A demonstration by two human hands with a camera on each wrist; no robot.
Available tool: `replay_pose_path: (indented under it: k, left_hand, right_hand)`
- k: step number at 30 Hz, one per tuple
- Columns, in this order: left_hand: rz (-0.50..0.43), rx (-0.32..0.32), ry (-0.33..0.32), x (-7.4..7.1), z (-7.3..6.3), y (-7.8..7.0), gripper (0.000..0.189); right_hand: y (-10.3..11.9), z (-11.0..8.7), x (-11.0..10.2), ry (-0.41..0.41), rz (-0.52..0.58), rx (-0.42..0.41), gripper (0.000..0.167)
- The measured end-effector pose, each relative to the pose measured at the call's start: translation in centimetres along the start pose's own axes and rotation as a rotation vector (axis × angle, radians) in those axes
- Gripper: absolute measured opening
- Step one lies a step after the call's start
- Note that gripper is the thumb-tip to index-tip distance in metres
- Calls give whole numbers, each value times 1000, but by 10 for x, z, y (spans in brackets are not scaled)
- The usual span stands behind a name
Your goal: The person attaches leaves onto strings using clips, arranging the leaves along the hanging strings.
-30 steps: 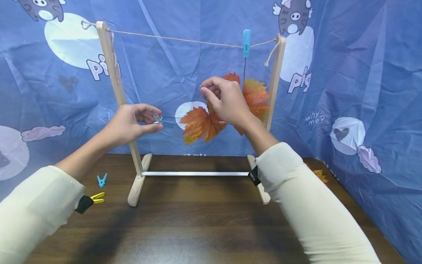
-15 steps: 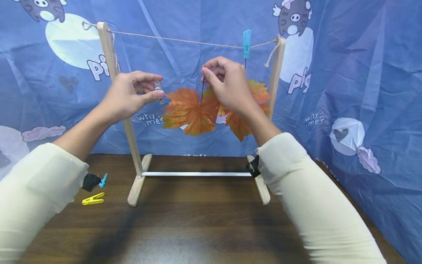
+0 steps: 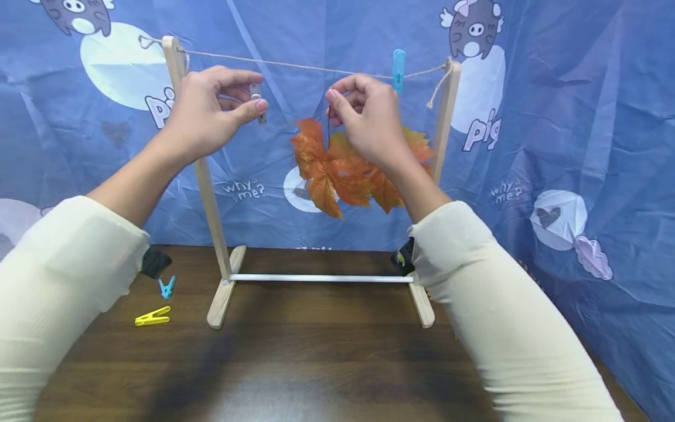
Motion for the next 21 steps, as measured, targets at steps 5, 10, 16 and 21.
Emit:
replay_pose_path:
  k: [5,10,16,21]
  left_hand:
    - [39,25,-39,-5,15,-17,45]
    - [67,49,-54,-8,32,-37,48]
    - [70,52,-78,-12,51,-55,48]
    - [-2,41,-96,-10,64,-65,45]
  right_hand:
    - [-3,2,-4,-19,-15,15,20]
    - [-9,1,-7,-26,-55,49,21]
    - [-14,1,-7,-48,-38,83,22]
    - [-18,-1,-10,-74,-68,138,24]
Point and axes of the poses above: each hand's wrist, its own z-axis towards the middle knuckle, its own x-axis out of the palm, y = z × x, the point moved 5 cm from there along z, towards the middle knuckle, and after that the axes turned 12 degrees about z, right-handed, at the moved point
